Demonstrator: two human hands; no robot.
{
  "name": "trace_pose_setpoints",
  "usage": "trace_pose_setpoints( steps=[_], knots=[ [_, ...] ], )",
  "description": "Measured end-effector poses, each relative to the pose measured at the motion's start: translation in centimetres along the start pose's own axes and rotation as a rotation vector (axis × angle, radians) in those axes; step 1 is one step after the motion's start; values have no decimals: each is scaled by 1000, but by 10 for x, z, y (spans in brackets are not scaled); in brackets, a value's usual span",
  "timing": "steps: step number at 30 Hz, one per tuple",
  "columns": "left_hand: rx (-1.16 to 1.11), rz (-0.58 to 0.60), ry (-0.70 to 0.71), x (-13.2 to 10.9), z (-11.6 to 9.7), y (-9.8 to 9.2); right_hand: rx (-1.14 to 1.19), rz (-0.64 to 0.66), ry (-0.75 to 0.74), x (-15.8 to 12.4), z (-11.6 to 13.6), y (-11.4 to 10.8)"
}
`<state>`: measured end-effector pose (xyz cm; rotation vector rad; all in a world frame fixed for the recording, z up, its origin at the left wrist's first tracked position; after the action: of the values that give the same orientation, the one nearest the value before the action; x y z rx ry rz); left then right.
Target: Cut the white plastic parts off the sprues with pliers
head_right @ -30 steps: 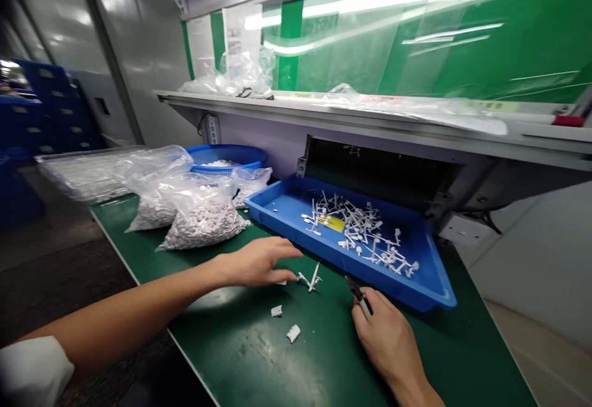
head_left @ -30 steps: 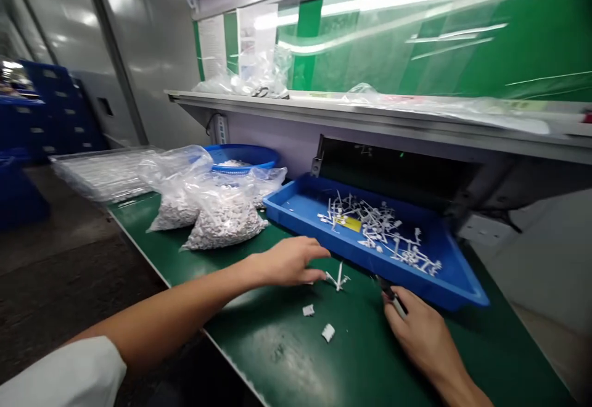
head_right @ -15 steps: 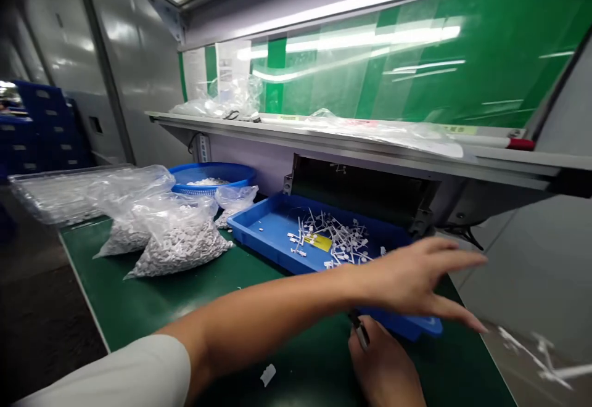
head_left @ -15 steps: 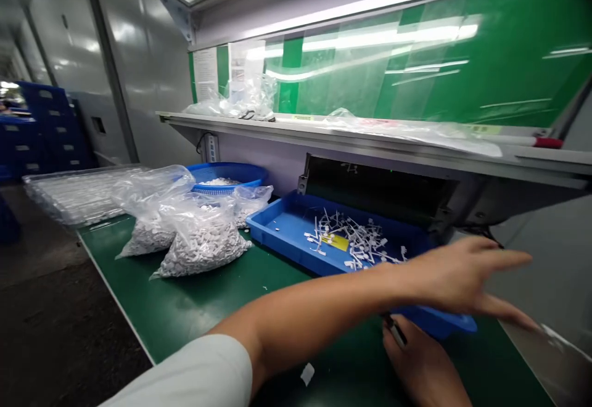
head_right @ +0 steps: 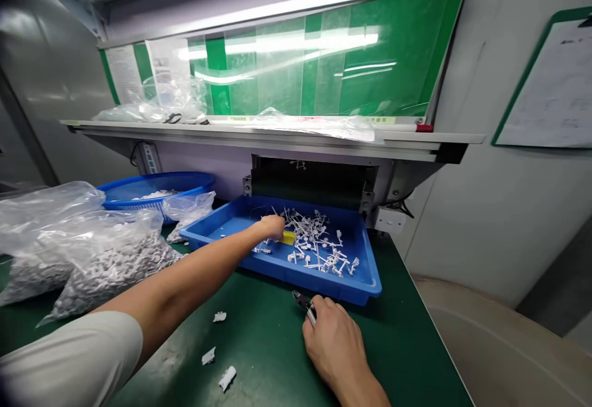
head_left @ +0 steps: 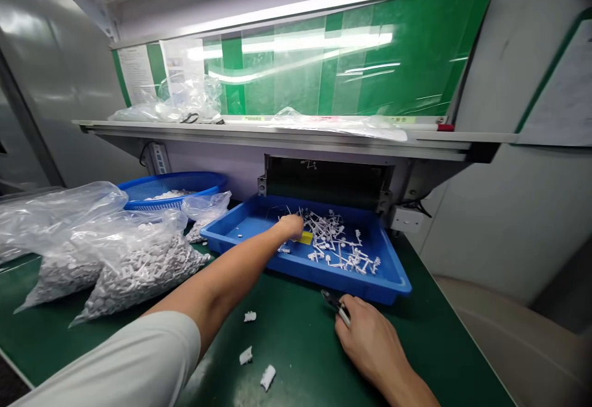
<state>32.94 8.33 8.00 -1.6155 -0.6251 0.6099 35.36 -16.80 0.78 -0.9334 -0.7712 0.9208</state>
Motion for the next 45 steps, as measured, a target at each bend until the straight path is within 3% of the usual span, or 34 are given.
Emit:
trace_pose_setpoints(
  steps=[2,5,8,10,14,19,22,29,35,45],
  knots=[
    [-79,-18,-22,3,6,-8,0,-13,4,-1,0,-2],
    [-271,-127,10,-5,22,-36,-1,-16,10,-2,0,-3],
    [-543,-248,112,-27,39,-61,-1,-17,6,-3,2,-2],
    [-726,-290,179,-47,45,-66,-1,-16,6,-2,2,-2],
    [-1024,-269,263,-89,42,-43,16,-14,3,-3,8,-6],
    [-1668,3,186,-145,24,30,174,-114,-151,-15,41,-18],
    [-1789,62,150,-170,14,58,153,-104,-184,-22,55,-9],
    [-1761,26,329,-187,-4,57,137,-153,-182,-20,53,0],
    [-1827,42,323,-196,-12,58,160,-179,-154,-22,52,-1],
    [-1916,30,253,-200,-17,62,72,-255,-275,-23,60,-5]
  ],
)
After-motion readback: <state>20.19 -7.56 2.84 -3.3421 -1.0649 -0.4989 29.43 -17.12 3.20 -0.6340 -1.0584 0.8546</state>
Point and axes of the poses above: each hand's wrist, its own x-axis towards the middle knuckle, its own y-axis out of the palm, z = x × y, the point moved 9 cm from there along x, towards the middle knuckle, and after that the axes turned 3 degrees about x, right-handed, at the moved point
